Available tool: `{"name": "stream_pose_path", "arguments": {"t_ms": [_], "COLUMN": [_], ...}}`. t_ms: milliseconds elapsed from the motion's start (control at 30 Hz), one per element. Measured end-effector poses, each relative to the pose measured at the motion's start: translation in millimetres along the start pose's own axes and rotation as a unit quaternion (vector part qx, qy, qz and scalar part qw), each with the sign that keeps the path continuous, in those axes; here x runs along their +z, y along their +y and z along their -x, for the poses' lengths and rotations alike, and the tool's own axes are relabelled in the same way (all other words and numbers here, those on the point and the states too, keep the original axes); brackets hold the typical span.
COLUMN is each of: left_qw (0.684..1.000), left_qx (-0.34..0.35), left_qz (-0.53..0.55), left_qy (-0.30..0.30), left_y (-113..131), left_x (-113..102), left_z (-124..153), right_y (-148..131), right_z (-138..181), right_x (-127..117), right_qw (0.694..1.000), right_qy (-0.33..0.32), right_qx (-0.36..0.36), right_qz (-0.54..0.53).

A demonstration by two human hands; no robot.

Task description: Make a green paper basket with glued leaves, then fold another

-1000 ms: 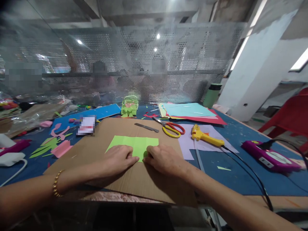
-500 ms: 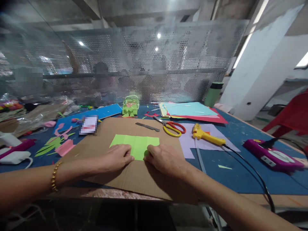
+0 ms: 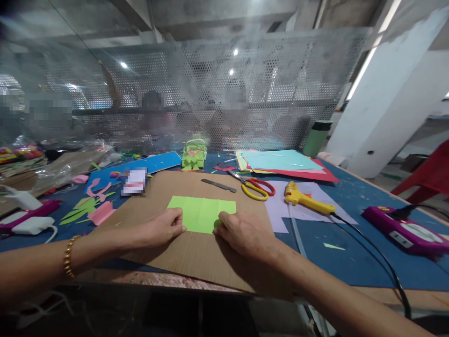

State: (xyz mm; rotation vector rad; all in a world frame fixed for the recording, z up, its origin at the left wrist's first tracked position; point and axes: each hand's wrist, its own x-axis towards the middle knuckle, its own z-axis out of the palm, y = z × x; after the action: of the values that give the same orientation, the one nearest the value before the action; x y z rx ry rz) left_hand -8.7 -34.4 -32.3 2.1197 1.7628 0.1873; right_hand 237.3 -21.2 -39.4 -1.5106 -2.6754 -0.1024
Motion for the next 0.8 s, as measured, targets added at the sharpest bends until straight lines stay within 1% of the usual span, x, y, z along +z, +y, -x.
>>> {"name": "stream_pose_path", "arguments": {"t_ms": [200, 400, 633, 800], "left_qw": [1.000, 1.000, 0.999, 0.999], "left_qx": [-0.006, 0.005, -0.038, -0.042], "left_qz": [0.009, 0.020, 0.001, -0.018], "left_qy": [0.007, -0.006, 0.002, 0.003], "left_y": [-21.7, -31.5, -44.8, -58.7], "left_x": [-7.4, -14.9, -21.2, -22.2], "left_z": [6.7, 9.1, 10.9, 10.3], "right_y": [2.0, 2.6, 3.2, 4.0], "right_z": [0.7, 0.1, -0.2, 0.1], "right_x": [1.9, 3.9, 5.0, 7.2], "right_qw": [1.000, 1.000, 1.000, 1.000], "right_qy": [0.008, 0.011, 0.015, 0.020], "right_qx": [-0.007, 0.002, -0.002, -0.008], "right_qz": [-0.008, -0.010, -0.017, -0.020]}}
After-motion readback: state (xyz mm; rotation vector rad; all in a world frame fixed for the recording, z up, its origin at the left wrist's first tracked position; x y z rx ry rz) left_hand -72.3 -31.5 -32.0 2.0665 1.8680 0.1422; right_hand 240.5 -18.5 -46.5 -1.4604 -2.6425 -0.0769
